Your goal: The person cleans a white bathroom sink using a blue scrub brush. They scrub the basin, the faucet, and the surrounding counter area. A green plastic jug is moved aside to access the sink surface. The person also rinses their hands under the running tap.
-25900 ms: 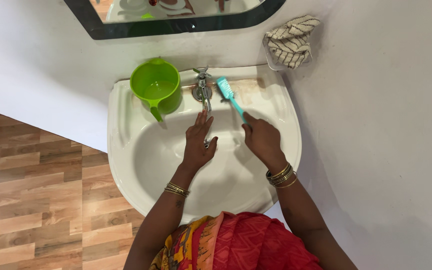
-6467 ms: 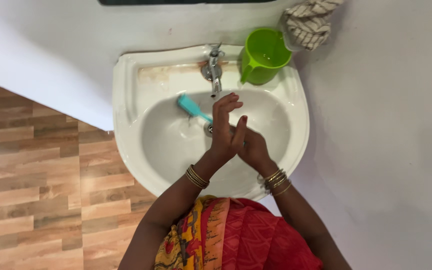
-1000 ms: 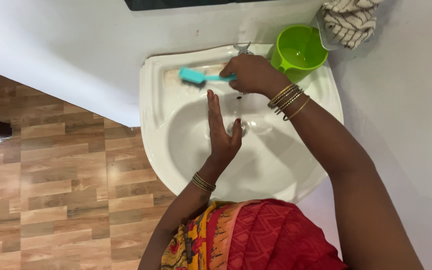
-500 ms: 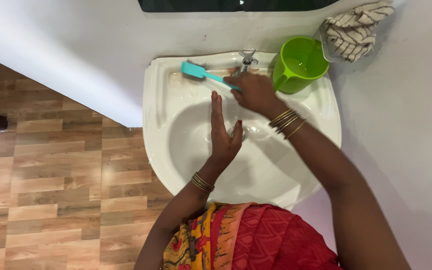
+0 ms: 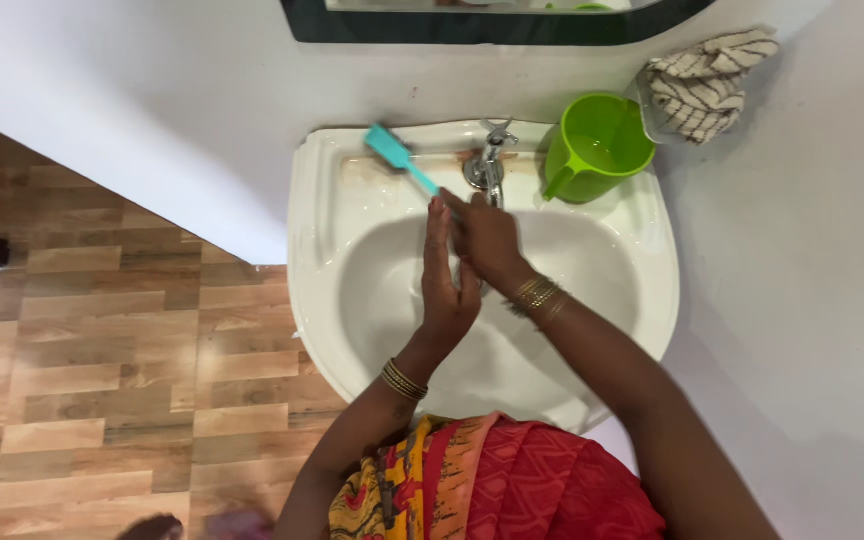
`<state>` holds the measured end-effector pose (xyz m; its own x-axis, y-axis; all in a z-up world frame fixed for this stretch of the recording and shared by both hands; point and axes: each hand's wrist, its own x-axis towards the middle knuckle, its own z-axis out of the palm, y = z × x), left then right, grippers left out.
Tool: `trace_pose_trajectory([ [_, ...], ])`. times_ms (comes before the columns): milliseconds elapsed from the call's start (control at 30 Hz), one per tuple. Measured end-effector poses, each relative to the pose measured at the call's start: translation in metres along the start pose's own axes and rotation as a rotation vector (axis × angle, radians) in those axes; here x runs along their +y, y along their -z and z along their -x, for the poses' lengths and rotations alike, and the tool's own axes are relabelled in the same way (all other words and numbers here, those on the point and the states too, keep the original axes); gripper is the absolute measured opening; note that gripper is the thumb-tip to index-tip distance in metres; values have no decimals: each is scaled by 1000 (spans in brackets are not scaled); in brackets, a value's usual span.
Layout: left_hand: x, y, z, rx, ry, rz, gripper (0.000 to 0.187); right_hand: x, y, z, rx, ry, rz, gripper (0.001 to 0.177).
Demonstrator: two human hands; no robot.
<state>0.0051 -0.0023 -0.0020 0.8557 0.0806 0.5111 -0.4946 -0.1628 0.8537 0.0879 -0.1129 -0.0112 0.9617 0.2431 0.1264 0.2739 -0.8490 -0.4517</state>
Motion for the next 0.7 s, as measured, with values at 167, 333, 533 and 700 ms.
trace_pose_trajectory([
  [167, -1, 7, -3, 83, 1, -44, 65, -27, -21, -30, -53, 126, -149, 43],
  [333, 9, 8, -5, 31, -28, 57, 69, -6, 9, 19, 123, 81, -74, 41],
  [533, 4, 2, -2, 5, 8, -6, 55, -16, 1, 9, 54, 26, -3, 48],
  [700, 7, 6, -2, 16, 26, 18, 55, -21, -12, -9, 42, 97, -102, 43],
])
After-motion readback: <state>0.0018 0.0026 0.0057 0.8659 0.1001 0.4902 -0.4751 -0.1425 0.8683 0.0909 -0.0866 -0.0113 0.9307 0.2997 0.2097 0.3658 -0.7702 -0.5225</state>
